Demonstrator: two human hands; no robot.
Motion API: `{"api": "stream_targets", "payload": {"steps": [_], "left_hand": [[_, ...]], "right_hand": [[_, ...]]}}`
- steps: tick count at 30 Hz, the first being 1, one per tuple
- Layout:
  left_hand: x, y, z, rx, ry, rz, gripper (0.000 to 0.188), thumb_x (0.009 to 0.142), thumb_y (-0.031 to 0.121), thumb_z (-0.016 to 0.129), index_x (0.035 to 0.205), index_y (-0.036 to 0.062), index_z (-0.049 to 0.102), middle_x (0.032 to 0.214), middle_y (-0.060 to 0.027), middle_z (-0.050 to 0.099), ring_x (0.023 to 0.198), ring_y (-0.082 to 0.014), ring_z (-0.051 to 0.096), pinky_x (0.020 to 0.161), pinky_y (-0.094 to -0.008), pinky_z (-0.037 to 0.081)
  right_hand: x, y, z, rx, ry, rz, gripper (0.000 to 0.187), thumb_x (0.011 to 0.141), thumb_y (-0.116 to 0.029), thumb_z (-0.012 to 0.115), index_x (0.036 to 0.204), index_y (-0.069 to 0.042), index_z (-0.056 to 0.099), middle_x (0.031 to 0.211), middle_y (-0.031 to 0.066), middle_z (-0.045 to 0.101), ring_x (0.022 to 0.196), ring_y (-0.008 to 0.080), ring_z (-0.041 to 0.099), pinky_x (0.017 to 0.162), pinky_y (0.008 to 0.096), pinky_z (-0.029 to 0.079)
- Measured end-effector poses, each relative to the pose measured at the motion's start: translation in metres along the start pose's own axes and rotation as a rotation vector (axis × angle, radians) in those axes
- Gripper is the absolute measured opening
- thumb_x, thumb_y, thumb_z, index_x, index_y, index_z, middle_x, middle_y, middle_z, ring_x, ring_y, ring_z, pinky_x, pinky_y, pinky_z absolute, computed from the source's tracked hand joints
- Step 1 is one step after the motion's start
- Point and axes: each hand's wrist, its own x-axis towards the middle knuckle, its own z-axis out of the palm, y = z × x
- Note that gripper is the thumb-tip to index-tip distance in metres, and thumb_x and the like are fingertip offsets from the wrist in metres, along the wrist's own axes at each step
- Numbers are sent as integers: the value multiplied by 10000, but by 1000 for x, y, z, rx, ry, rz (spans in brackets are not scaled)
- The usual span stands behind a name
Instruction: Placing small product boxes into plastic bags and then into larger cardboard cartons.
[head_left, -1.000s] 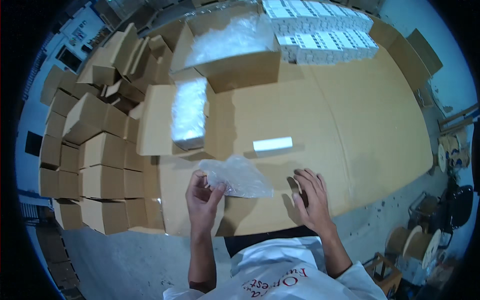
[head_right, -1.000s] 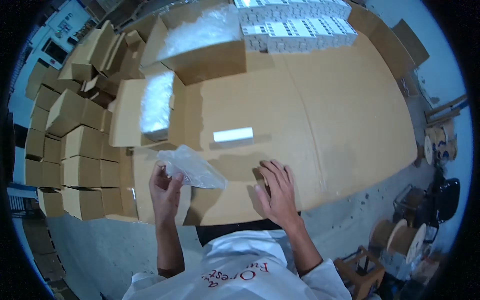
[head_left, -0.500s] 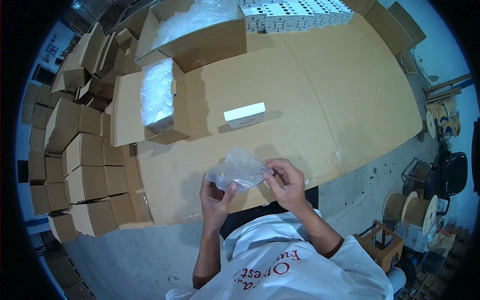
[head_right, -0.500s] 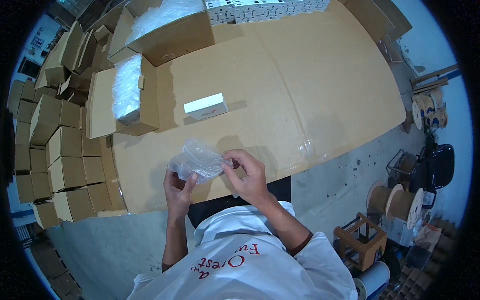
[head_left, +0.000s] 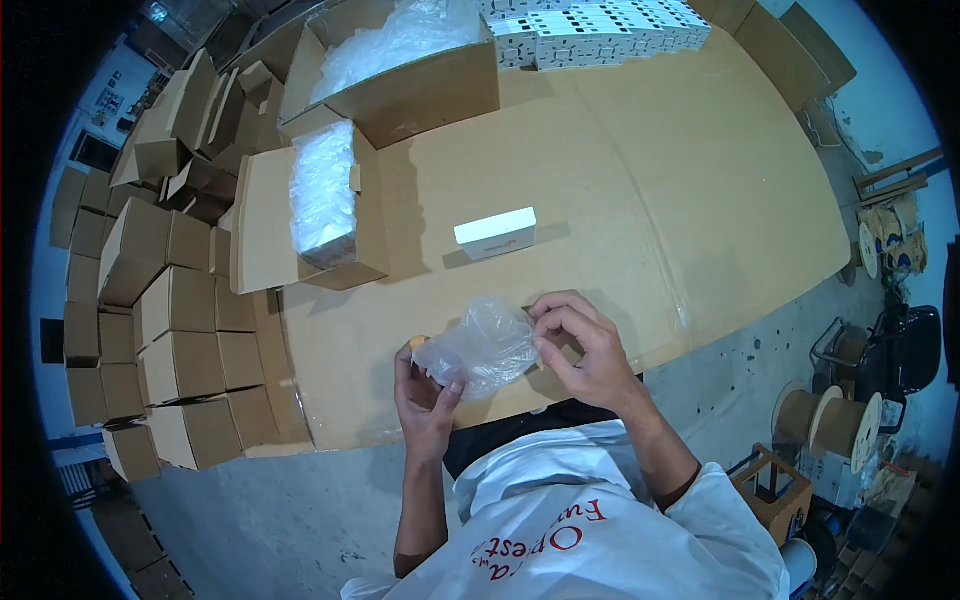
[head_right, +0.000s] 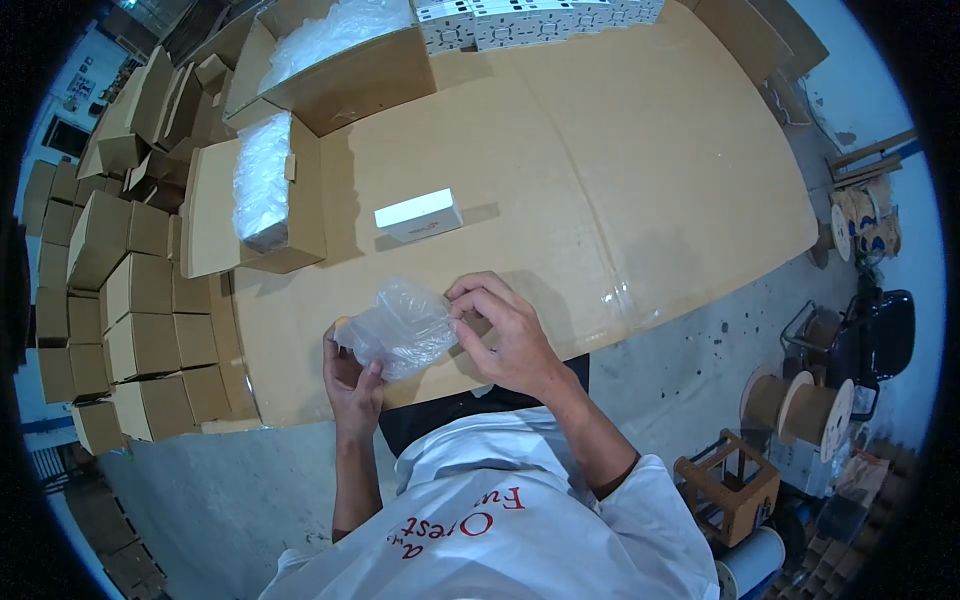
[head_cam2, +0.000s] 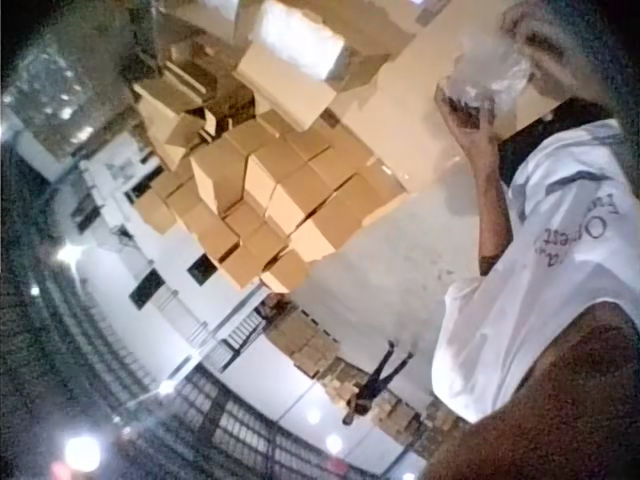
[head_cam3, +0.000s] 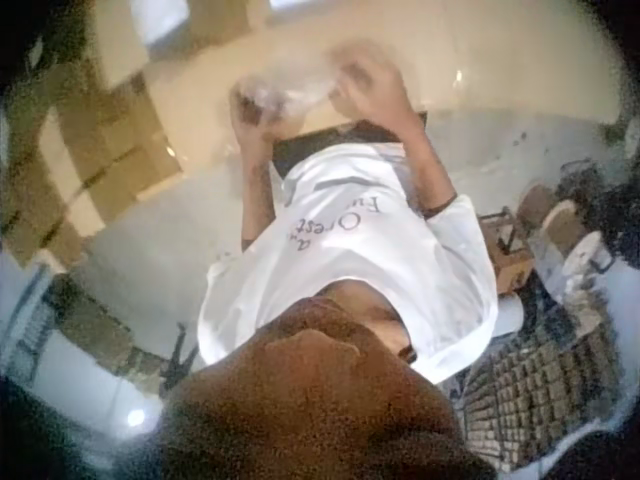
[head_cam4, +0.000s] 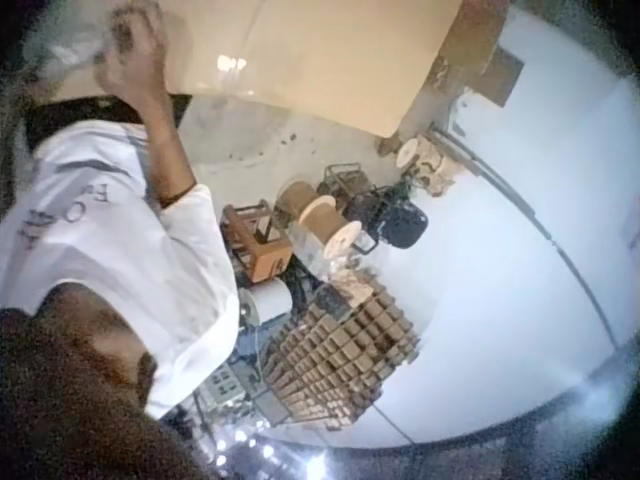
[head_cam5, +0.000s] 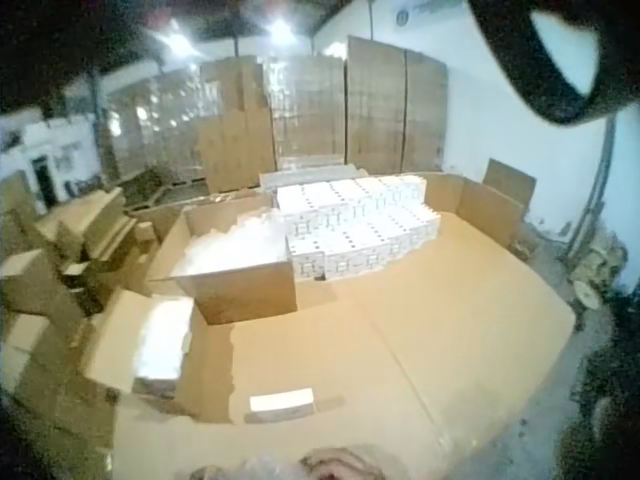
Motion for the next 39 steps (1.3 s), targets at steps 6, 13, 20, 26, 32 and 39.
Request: {"api": "stream_targets", "payload": {"steps": [6,13,20,26,32,39], "left_hand": [[0,2,-2,-97,43,-95,544,871,-45,699,1341,68,450,1155,-21,539,981,-107,569,826,-278,517],[-7,14,13,98,74,-128,480,883,-46,690,1307,45,483,1101,-72,609,993,-140,589,793,-293,524],[30,77,12,891,-198,731,445,786,30,792,1173,33,574,1112,-152,671,1112,-345,620,990,-440,480],[56,82,29,834,-668,634,422,782,64,828,1157,44,638,1059,-101,711,1084,-314,652,954,-432,504],[66,62,5,721,-657,244,415,820,75,819,1203,67,661,966,-96,702,960,-225,647,755,-364,541],[59,56,0,782,-570,341,390,797,104,851,1149,60,689,841,-55,703,745,-178,568,672,-320,525]], "right_hand": [[5,0,-11,27,-29,17,123,853,79,680,946,15,631,1110,119,621,908,163,644,763,279,541],[4,14,-6,262,43,-99,139,838,74,684,940,-12,647,1013,99,696,890,181,638,757,305,514],[20,-3,-25,189,-283,-112,168,877,26,659,1041,1,682,965,109,689,870,240,629,770,360,518],[30,-11,-30,117,-468,-158,154,906,-32,648,1054,-7,683,938,127,669,876,281,631,781,378,516],[30,-5,-29,64,-435,-118,150,900,-68,671,1037,-9,678,893,117,653,843,275,620,766,380,509],[33,-12,-16,13,-434,-22,181,841,-131,745,956,-10,675,852,111,648,802,257,623,757,383,507]]}}
